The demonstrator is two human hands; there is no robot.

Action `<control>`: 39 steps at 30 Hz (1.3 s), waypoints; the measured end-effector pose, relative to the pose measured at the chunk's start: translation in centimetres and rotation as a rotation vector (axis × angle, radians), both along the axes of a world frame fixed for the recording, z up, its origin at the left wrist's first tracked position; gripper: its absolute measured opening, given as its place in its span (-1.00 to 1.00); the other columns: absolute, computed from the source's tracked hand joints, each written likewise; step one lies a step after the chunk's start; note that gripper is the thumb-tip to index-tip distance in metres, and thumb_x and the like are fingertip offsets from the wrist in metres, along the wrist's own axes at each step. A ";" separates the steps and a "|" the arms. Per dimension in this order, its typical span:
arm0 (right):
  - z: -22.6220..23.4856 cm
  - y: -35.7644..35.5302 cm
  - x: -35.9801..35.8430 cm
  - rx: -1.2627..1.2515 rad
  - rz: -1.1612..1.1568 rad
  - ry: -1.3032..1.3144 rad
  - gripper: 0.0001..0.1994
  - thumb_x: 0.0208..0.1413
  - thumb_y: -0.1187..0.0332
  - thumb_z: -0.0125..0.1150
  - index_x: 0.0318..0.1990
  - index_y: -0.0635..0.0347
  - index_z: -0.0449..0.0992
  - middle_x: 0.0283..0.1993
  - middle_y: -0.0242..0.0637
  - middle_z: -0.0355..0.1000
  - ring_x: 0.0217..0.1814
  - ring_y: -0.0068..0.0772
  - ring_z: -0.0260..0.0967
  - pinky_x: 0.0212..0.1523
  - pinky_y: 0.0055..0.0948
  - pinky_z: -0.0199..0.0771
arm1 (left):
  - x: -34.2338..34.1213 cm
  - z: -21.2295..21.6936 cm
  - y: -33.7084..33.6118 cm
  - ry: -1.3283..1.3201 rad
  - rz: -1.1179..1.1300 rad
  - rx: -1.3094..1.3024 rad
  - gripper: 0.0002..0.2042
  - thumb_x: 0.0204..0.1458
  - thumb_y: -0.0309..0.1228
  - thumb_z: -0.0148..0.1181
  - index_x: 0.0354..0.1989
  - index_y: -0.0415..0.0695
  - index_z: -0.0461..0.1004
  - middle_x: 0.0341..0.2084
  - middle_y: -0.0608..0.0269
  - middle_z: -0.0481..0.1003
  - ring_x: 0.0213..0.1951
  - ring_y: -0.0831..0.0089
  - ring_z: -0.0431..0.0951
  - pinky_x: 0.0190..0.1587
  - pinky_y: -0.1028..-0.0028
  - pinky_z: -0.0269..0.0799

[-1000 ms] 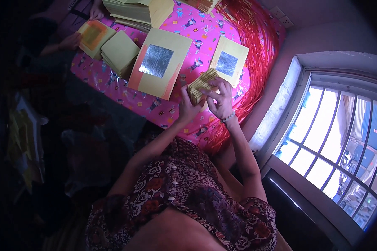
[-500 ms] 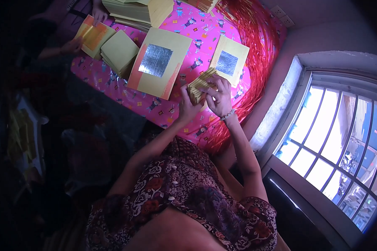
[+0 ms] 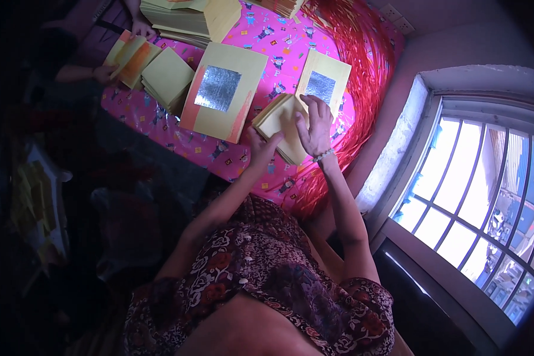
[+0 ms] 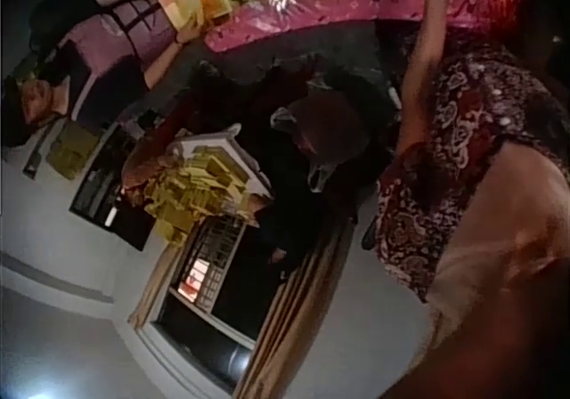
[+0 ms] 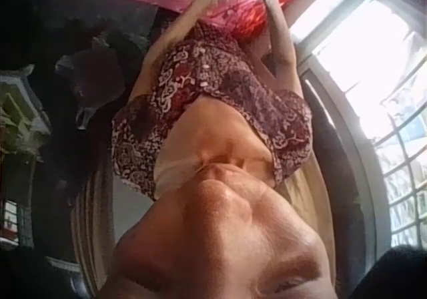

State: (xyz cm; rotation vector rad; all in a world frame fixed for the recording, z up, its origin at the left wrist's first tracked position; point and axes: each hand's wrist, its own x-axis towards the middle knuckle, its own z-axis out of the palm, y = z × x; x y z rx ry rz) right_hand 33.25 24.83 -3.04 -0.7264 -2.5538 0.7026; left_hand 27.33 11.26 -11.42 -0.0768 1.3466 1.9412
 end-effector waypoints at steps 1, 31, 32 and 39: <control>-0.6 0.4 0.4 -0.059 -0.010 -0.078 -0.51 0.18 0.04 0.00 0.15 0.15 0.33 0.10 -0.09 0.30 0.19 -0.01 0.21 0.15 -0.05 0.14 | 0.0 -0.4 -0.1 -0.075 0.022 -0.016 -0.27 -0.14 -0.43 0.39 0.16 -0.25 0.04 0.00 0.06 0.36 -0.03 0.36 0.43 -0.02 0.36 0.42; 0.1 -9.6 -5.1 0.195 0.368 -0.059 -0.52 -0.16 0.10 0.37 -0.05 0.03 0.47 -0.05 -0.34 0.39 0.12 -0.29 0.29 0.15 -0.20 0.24 | -10.1 9.8 -15.6 0.779 -0.558 -0.328 -0.86 0.09 -0.50 0.16 -0.17 -0.17 0.47 -0.40 0.32 0.50 -0.40 0.57 0.50 -0.33 0.58 0.41; -0.5 -9.6 -5.2 0.208 0.390 -0.105 -0.55 -0.17 0.11 0.37 -0.08 0.03 0.48 -0.06 -0.35 0.39 0.12 -0.30 0.29 0.14 -0.22 0.25 | -11.6 10.6 -15.5 0.912 -0.534 -0.385 -0.84 0.07 -0.52 0.17 -0.17 -0.17 0.48 -0.37 0.27 0.50 -0.39 0.51 0.51 -0.32 0.57 0.42; -1.4 -9.1 -4.4 0.256 0.416 0.086 -0.80 -0.08 0.17 0.29 -0.45 0.06 0.48 -0.34 -0.39 0.41 -0.21 -0.36 0.42 -0.10 -0.36 0.38 | -19.2 11.8 -14.5 1.586 -0.707 -0.400 -0.55 -0.17 -0.48 0.31 0.00 -0.08 0.44 -0.01 0.23 0.42 0.08 0.13 0.33 0.17 0.20 0.25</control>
